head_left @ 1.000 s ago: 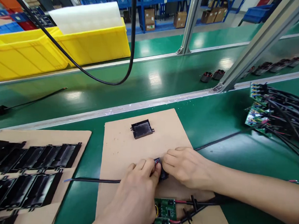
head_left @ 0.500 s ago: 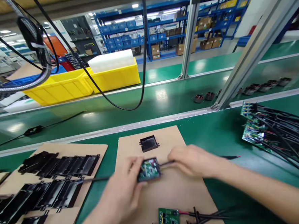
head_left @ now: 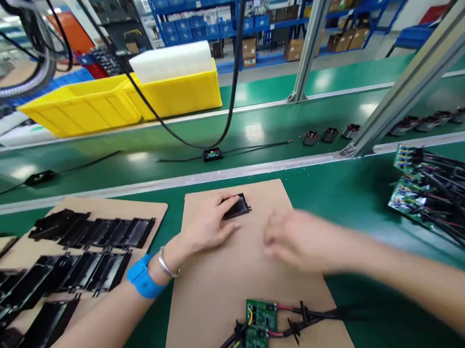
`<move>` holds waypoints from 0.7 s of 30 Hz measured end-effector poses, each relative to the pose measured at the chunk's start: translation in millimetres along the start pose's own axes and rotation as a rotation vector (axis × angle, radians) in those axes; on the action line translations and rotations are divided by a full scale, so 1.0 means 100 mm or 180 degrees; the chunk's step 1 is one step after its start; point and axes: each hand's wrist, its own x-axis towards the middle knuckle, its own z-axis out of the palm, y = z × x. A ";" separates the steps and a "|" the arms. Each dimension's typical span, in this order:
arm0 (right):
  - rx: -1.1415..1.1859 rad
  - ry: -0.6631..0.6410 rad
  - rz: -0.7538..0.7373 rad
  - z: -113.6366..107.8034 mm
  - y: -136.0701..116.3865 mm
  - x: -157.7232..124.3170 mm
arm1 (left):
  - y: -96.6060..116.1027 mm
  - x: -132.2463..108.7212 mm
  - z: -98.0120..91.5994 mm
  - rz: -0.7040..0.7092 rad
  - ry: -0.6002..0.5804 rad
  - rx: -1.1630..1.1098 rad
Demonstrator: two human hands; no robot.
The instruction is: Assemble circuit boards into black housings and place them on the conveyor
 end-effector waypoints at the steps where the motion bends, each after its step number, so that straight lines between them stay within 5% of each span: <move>1: 0.0143 -0.0193 0.0144 0.16 -0.20 -0.15 | 0.09 -0.14 0.07 0.0020 0.0033 -0.0113; 4: 0.0345 -0.0332 0.0416 0.46 -0.58 -0.47 | 0.34 -0.47 0.15 0.0087 0.0179 -0.0401; 7: 0.0652 -0.0013 0.0454 0.49 -0.65 -0.57 | 0.65 -0.74 0.04 -0.0002 0.0351 -0.0641; 13: 0.0621 0.0861 0.0656 0.42 -0.70 -0.47 | 1.29 -0.92 -0.20 -0.1067 -0.0381 -0.1391; 18: -0.0863 0.0943 0.0542 0.39 -0.88 -0.16 | 1.14 -0.68 -0.25 -0.1425 -0.0605 -0.1385; 21: -0.0915 0.0712 0.0258 0.24 -0.81 -0.02 | 0.93 -0.61 -0.33 -0.1317 -0.0936 -0.1603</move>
